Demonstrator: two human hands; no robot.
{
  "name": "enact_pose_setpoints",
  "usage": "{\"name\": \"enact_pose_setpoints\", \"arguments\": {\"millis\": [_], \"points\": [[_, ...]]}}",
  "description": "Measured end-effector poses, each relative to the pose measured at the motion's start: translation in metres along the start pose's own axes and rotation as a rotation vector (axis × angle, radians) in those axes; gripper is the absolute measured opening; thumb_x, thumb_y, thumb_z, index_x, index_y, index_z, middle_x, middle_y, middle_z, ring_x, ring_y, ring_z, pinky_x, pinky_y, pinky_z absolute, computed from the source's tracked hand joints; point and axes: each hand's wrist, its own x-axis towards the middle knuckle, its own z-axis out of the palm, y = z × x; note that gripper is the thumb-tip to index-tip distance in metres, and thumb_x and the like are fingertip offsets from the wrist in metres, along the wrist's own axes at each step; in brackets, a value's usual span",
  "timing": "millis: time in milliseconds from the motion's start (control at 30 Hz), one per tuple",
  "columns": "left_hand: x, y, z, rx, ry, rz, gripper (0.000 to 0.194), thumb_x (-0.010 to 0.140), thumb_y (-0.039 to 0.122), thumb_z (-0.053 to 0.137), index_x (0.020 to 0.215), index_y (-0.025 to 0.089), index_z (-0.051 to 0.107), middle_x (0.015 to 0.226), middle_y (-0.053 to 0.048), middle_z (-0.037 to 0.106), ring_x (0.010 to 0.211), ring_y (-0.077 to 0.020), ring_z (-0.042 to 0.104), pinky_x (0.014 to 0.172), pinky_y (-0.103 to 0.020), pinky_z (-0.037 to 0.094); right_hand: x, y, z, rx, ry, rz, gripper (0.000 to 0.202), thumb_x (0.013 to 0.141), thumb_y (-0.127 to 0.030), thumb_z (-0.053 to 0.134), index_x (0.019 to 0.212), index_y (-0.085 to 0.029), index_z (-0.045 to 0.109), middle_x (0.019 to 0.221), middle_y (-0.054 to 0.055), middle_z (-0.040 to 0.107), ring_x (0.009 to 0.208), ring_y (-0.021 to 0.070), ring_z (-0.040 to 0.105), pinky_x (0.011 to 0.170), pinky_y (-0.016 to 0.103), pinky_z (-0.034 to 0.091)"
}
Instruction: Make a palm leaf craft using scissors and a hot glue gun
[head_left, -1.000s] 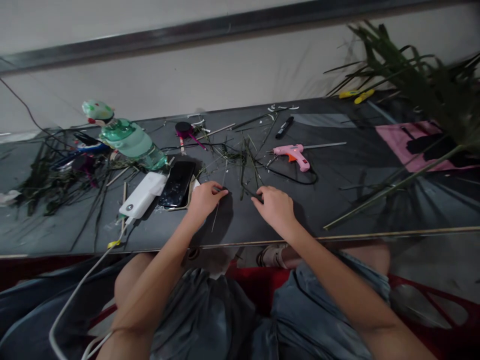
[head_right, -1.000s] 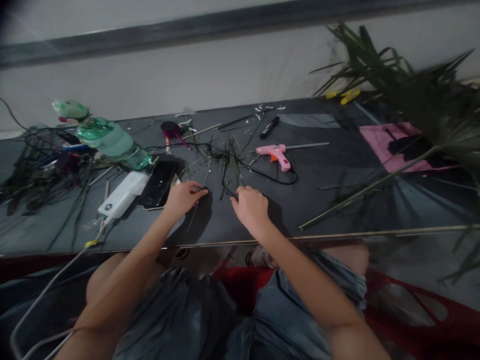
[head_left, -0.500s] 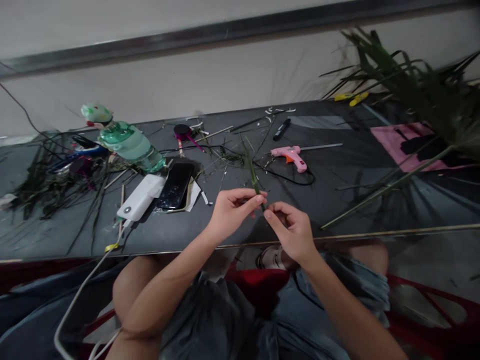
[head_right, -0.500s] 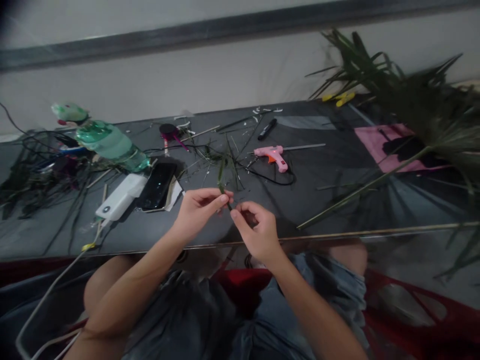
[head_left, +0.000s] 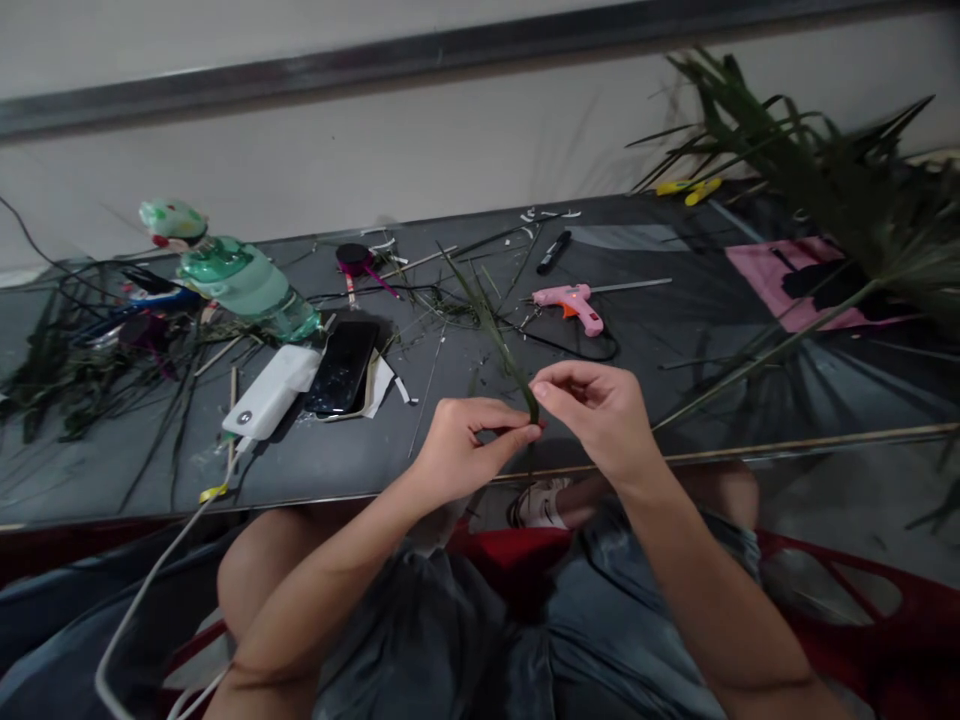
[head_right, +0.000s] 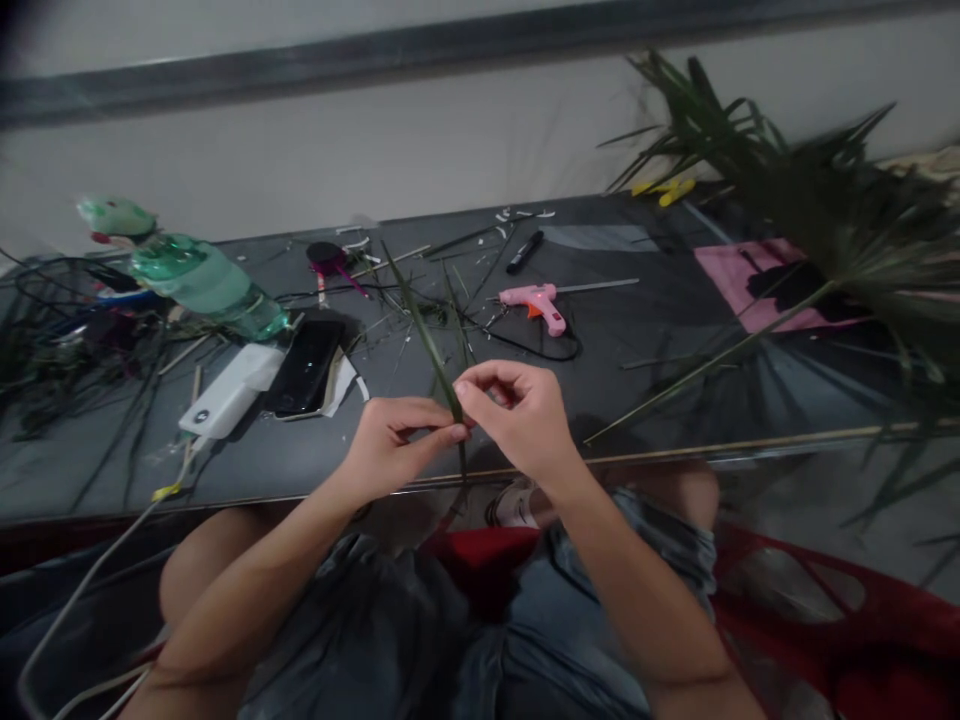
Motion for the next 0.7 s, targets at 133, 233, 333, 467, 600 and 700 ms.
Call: {"name": "enact_pose_setpoints", "arguments": {"millis": [133, 233, 333, 467, 600, 700], "points": [[0.001, -0.008, -0.001, 0.01, -0.017, -0.033, 0.011, 0.081, 0.024, 0.069, 0.076, 0.02, 0.078, 0.074, -0.004, 0.075, 0.064, -0.0138, 0.067, 0.06, -0.022, 0.048, 0.008, 0.006, 0.001, 0.142, -0.129, 0.137, 0.022, 0.067, -0.037, 0.071, 0.07, -0.015, 0.069, 0.063, 0.001, 0.062, 0.055, 0.008, 0.051, 0.052, 0.022, 0.042], [0.003, -0.013, -0.001, 0.046, -0.046, -0.08, 0.012, 0.079, 0.026, 0.07, 0.073, 0.019, 0.078, 0.068, -0.003, 0.074, 0.057, -0.0119, 0.062, 0.054, -0.021, 0.045, 0.013, 0.01, 0.001, 0.182, -0.12, 0.221, 0.024, 0.062, -0.037, 0.072, 0.065, -0.014, 0.065, 0.058, -0.001, 0.056, 0.048, 0.0046, 0.042, 0.045, 0.019, 0.035], [0.007, -0.016, -0.002, -0.039, 0.021, -0.182, 0.019, 0.079, 0.032, 0.07, 0.083, 0.016, 0.079, 0.075, -0.005, 0.076, 0.059, -0.013, 0.064, 0.054, -0.021, 0.049, 0.014, 0.013, 0.004, 0.159, -0.078, 0.22, 0.026, 0.064, -0.039, 0.071, 0.066, -0.014, 0.064, 0.056, -0.002, 0.053, 0.047, 0.0041, 0.039, 0.043, 0.018, 0.031], [0.013, -0.019, -0.006, -0.172, 0.231, -0.266, 0.031, 0.077, 0.041, 0.07, 0.09, 0.014, 0.078, 0.08, -0.008, 0.076, 0.062, -0.0144, 0.065, 0.048, -0.021, 0.05, 0.004, 0.016, 0.013, -0.036, 0.097, 0.02, 0.018, 0.07, -0.032, 0.068, 0.071, -0.014, 0.067, 0.062, 0.0, 0.059, 0.055, 0.0069, 0.048, 0.051, 0.019, 0.038], [0.016, -0.019, -0.01, -0.159, 0.291, -0.224, 0.018, 0.076, 0.032, 0.069, 0.071, 0.014, 0.072, 0.065, -0.003, 0.069, 0.05, -0.008, 0.054, 0.045, -0.018, 0.044, -0.004, 0.02, 0.023, -0.137, 0.096, -0.04, 0.016, 0.073, -0.029, 0.066, 0.071, -0.014, 0.067, 0.061, 0.0, 0.059, 0.055, 0.0077, 0.049, 0.051, 0.02, 0.039], [0.016, -0.02, -0.014, -0.155, 0.276, -0.218, 0.015, 0.074, 0.028, 0.067, 0.066, 0.015, 0.067, 0.06, -0.001, 0.064, 0.049, -0.0067, 0.05, 0.045, -0.018, 0.041, 0.001, 0.017, 0.024, -0.16, 0.038, -0.05, 0.018, 0.074, -0.031, 0.065, 0.073, -0.014, 0.069, 0.062, 0.002, 0.061, 0.056, 0.0087, 0.05, 0.049, 0.02, 0.039]]}}
